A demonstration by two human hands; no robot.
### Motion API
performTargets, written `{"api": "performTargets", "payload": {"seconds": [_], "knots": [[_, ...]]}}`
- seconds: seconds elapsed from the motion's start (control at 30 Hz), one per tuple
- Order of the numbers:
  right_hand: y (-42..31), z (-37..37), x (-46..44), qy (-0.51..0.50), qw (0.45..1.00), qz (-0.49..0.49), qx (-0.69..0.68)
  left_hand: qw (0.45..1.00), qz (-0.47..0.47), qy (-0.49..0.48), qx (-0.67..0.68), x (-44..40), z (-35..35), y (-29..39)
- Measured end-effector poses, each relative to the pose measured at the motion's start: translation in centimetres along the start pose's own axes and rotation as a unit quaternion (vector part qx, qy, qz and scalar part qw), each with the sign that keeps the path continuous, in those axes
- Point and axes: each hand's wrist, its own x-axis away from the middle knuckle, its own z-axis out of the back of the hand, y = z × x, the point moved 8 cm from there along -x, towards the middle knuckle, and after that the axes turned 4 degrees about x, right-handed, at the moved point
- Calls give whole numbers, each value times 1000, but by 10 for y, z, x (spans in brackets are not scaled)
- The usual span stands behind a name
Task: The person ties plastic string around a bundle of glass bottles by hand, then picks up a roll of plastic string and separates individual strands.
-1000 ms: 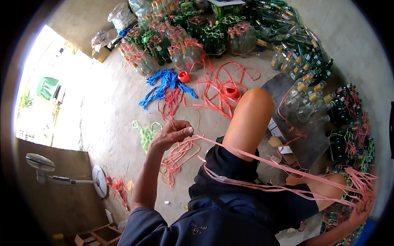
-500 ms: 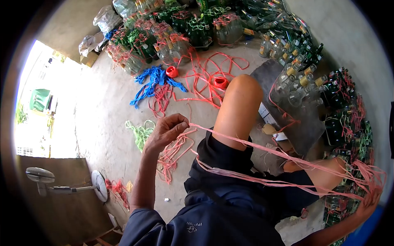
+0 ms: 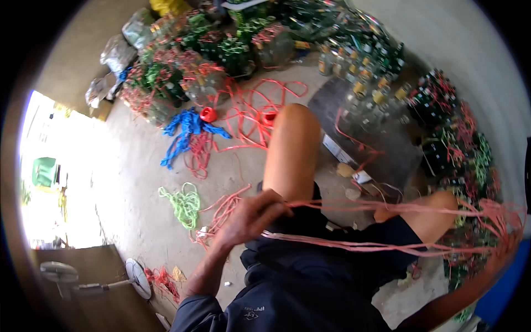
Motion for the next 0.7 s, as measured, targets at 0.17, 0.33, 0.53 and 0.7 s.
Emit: {"api": "performTargets", "payload": {"seconds": [0.17, 0.33, 0.53, 0.7], "knots": [[-91, -101, 53, 135, 972, -143, -131, 976, -30, -128, -171, 20, -52, -8], [-103, -115, 62, 154, 962, -173, -146, 958, -11, -132, -254, 31, -62, -12], [-83, -122, 77, 118, 974, -160, -108, 966, -22, -52, -253, 36, -39, 1], [-85, -142, 88, 101, 981, -149, -71, 979, -11, 8, -204, 33, -15, 10]]}}
